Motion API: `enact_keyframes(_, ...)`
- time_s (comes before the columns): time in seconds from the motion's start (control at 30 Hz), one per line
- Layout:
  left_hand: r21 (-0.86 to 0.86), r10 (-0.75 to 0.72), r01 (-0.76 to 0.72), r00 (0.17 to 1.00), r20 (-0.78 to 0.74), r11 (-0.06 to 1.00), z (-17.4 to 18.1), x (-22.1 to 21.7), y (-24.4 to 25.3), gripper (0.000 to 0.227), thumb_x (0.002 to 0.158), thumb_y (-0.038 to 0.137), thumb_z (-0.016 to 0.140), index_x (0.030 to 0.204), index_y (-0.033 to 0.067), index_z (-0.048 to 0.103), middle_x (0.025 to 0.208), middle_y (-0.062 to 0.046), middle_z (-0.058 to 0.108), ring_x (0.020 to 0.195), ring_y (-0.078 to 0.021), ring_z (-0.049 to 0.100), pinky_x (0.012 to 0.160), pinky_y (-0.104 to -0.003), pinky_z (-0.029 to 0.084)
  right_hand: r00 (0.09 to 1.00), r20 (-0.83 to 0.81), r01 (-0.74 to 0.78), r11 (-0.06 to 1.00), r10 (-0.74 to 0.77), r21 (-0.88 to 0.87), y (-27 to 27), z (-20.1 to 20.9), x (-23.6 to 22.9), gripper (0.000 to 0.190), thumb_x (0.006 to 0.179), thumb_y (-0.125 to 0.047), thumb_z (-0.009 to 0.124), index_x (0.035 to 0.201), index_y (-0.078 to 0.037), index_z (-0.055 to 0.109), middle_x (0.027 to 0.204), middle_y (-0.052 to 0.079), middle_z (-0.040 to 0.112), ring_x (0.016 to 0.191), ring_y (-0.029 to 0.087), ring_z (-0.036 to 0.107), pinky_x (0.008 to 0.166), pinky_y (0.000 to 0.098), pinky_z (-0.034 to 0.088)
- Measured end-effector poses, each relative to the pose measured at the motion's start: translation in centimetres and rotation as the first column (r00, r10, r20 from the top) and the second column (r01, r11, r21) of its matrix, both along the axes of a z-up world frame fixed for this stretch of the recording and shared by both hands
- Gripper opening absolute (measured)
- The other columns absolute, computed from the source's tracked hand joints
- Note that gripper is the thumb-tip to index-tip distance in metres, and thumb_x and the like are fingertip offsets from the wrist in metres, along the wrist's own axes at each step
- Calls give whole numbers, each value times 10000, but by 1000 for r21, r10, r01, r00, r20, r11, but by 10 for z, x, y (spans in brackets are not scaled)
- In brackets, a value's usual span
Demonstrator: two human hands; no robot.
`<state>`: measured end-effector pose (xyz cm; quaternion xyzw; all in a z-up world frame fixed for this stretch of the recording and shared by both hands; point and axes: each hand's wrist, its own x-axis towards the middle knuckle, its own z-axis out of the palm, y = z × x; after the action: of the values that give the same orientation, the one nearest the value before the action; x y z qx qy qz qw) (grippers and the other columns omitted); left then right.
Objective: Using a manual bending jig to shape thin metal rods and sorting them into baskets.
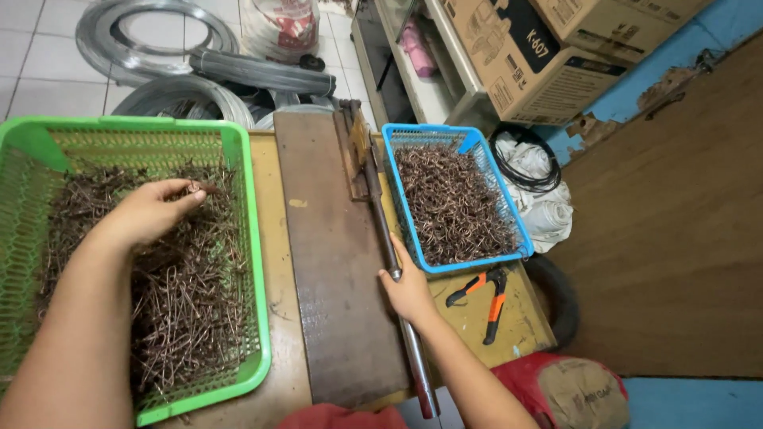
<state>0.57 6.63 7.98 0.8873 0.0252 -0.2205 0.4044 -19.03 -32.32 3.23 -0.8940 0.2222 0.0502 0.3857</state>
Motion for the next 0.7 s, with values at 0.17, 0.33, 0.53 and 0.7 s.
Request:
enact_keyframes(0.17, -104, 89, -90, 996, -10, 991, 34, -19, -13, 557, 1054, 399, 613, 1554, 153, 592, 1500, -121, 641, 1428, -321, 570, 1237, -509, 362, 1000, -15, 12, 1000, -12, 23, 3, 6, 0, 810, 1005, -183, 662, 1714, -430, 358, 668, 44, 498, 533, 177, 356, 634, 300, 385)
enact_keyframes(0.33, -160, 161, -154, 987, 30, 975, 43, -25, -14, 387, 1089, 297, 640, 1456, 177, 650, 1474, -145, 659, 1317, -357, 605, 1156, -573, 428, 997, 66, -29, 999, 28, 21, -3, -5, 1, 804, 955, -176, 656, 1679, -371, 365, 1656, -70, 572, 592, 213, 522, 836, 301, 503)
enact_keyframes(0.53, -227, 214, -206, 977, 12, 952, 30, -18, -9, 406, 1068, 177, 700, 1473, 179, 674, 1403, -148, 700, 1154, -308, 656, 974, -470, 509, 1000, 16, -5, 999, 4, 42, 0, 1, 0, 802, 980, -172, 656, 1688, -398, 353, 1566, -81, 651, 530, 174, 420, 727, 295, 482)
enact_keyframes(0.7, -498, 327, -255, 943, 61, 829, -8, 1, -2, 171, 1195, 161, 548, 1345, 88, 510, 1258, -167, 758, 844, -329, 775, 715, -391, 611, 999, 52, -17, 999, 15, 39, -1, -2, 0, 807, 970, -154, 662, 1681, -384, 358, 1699, -105, 520, 509, 176, 426, 676, 303, 480)
